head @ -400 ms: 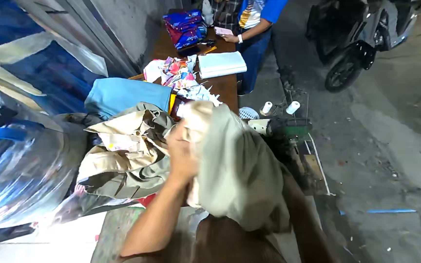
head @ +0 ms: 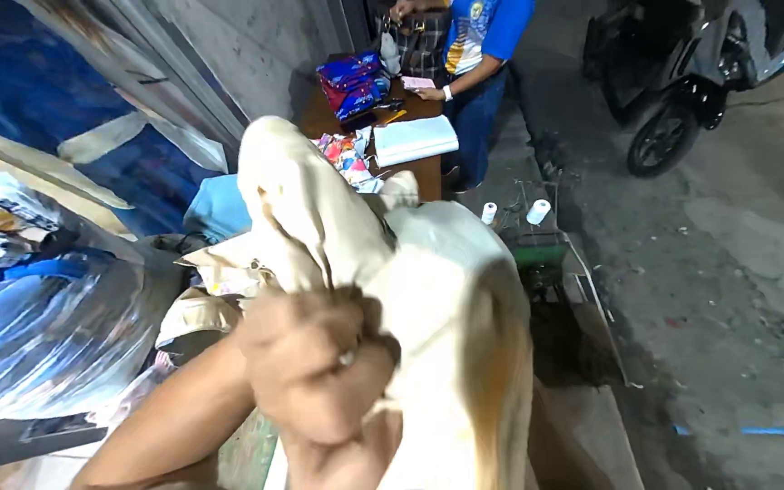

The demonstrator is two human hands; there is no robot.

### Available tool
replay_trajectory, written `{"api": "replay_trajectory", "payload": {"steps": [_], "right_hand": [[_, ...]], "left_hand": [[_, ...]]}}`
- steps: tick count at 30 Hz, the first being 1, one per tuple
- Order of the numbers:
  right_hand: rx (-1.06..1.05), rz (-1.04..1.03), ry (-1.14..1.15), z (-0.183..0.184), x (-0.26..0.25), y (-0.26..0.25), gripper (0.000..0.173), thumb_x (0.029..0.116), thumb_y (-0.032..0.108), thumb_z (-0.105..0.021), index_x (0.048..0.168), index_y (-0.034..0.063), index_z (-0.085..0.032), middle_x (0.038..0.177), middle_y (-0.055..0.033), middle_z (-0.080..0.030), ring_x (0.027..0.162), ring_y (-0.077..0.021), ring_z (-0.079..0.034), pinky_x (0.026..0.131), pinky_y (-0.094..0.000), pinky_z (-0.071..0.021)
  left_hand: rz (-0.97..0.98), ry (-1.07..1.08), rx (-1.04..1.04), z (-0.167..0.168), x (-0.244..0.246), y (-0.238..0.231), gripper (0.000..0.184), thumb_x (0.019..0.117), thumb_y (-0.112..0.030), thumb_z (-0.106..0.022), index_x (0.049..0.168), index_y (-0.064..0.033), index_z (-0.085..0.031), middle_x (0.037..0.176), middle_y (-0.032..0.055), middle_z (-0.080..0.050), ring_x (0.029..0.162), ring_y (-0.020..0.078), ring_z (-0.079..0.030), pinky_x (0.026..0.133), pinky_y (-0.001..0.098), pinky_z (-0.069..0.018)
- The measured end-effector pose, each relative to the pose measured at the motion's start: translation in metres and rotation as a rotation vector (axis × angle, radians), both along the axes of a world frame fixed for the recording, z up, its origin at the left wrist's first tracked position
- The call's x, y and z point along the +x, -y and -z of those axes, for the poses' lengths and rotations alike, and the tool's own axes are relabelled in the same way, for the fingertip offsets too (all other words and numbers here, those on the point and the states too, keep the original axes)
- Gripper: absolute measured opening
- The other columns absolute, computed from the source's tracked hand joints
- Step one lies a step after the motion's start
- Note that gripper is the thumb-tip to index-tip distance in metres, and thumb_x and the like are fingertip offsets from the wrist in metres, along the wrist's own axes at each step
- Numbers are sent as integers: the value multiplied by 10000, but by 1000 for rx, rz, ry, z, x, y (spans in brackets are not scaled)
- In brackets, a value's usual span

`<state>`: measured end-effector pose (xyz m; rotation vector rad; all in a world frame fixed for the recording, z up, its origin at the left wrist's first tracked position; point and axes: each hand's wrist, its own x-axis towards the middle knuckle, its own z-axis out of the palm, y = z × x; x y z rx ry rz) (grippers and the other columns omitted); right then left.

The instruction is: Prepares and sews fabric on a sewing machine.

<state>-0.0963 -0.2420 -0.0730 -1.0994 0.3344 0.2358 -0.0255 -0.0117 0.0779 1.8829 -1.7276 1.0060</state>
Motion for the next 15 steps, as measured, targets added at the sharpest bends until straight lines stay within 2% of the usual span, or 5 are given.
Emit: {"api": "replay_trajectory", "payload": {"steps": [3,7,9,12,15], "right_hand": [[107,-13,-141,7,-6,21,301,1116,186,-305,1208,3,-526,922,-16,-644,800,-27,-630,715,-213,-557],[-117,-106,11,33,5,37,479,839,-67,-637,1297,-28,-502,1037,-14,-683,908,-7,-668,833,-209,-578],[-301,-361,191,56,17,42,452,790,7,-681,1225,-58,-580,1037,-47,-674,912,-20,-642,831,-232,-558],[-468,-775,429,55,26,35,383,830,56,-690,1195,-55,-664,1065,-165,-702,970,-161,-661,898,-371,-539],[-605,-1022,525,36,23,36,371,858,85,-697,1199,-58,-676,1072,-233,-704,999,-295,-675,909,-481,-525]], "left_hand": [[98,-43,306,73,-3,-3,142,1054,-279,-479,999,-174,-556,917,63,-584,809,231,-576,768,366,-493],[-393,-1045,1087,117,-21,-22,401,877,-271,-798,1240,-119,-723,1275,168,-689,1195,421,-636,996,680,-465],[-565,-1198,707,140,-11,-31,290,966,-292,-680,1162,-95,-761,1126,165,-744,1057,360,-711,929,637,-541],[-779,-1362,47,191,15,-7,558,1009,-409,-606,1397,-9,-573,1319,204,-640,1183,296,-652,1020,489,-537],[-980,-1526,222,246,25,29,894,921,-525,-694,1606,-89,-320,1529,291,-437,1401,475,-444,1119,653,-398]]}}
